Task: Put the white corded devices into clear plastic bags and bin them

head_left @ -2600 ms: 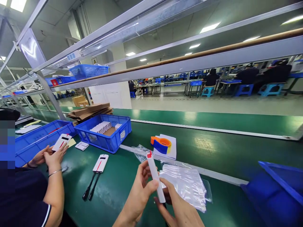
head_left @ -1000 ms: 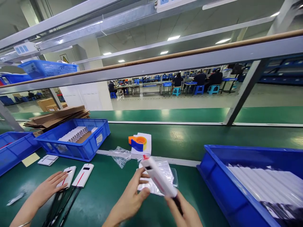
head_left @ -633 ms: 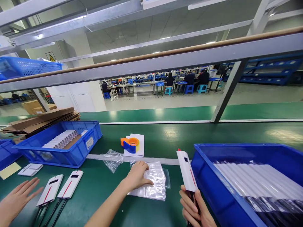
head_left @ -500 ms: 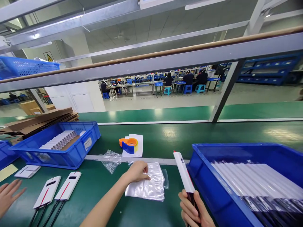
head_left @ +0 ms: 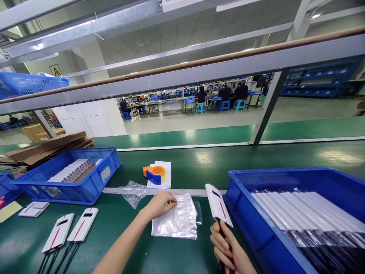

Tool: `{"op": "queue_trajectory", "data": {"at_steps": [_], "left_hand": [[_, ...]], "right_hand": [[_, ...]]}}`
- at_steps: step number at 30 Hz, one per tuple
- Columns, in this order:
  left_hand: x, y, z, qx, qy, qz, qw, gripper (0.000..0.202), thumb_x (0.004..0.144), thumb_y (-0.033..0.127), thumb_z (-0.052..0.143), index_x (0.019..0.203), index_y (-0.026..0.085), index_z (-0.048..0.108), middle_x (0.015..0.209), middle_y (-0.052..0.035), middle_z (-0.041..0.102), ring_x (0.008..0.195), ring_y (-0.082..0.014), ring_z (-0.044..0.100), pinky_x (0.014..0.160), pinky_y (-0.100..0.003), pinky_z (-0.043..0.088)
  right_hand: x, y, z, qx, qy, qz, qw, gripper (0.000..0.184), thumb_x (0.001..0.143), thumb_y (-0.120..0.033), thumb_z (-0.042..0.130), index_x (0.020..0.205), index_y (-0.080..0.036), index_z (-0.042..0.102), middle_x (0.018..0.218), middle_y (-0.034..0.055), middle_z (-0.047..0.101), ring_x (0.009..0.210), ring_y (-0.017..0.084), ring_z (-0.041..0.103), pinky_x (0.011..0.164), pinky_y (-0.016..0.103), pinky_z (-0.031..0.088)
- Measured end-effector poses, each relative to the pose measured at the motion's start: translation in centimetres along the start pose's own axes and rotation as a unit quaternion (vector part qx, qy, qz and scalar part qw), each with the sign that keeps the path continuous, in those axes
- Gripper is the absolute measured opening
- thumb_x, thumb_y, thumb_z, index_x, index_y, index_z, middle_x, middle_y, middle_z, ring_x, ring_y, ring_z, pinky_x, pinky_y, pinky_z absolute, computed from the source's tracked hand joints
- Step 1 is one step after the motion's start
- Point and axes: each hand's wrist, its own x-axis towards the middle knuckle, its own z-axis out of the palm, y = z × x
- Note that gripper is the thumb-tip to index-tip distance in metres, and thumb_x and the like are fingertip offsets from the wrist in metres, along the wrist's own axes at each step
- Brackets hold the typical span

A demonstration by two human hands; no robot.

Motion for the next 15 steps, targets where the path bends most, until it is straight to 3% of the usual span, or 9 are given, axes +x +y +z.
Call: {"op": "queue_trajectory", "data": {"at_steps": [5,11,15], "left_hand": [[-1.6,0.7,0.4,-0.015,0.03,0.02,0.999,0.015,0.091,0.018,0.058,0.091,0.02,0.073,0.095,-0.0077,0.072,0.093,-0.024,0.063,0.085,-0.033,0.045],[-2.9,0.8,0.5,-0.098,0.057,0.0,0.994,0.012,0.091,0.018,0.054,0.088,0.02,0.066,0.089,-0.004,0.071,0.086,-0.0197,0.063,0.08,-0.029,0.047],[-3.3,1.0,1.0,-0.155,0.085,-0.023,0.984,0.011,0.094,0.024,0.051,0.089,0.019,0.059,0.085,-0.0031,0.067,0.08,-0.0178,0.06,0.075,-0.028,0.047]], "right_hand": [[1.4,1.8,-0.9,-0.259,0.1,-0.082,0.957,0.065,0.076,-0.08,0.064,0.088,-0.016,0.07,0.06,-0.0074,0.039,0.049,0.005,0.018,0.046,0.023,0.012],[4.0,4.3,-1.4,-0.294,0.088,-0.052,0.95,0.073,0.068,-0.086,0.061,0.089,-0.016,0.068,0.052,-0.0125,0.022,0.046,0.007,0.017,0.047,0.027,0.011],[5.0,5.6,-0.8,-0.288,0.083,-0.011,0.954,0.07,0.056,-0.086,0.066,0.078,-0.019,0.059,0.047,-0.015,0.022,0.042,0.005,0.014,0.044,0.025,0.008]]}}
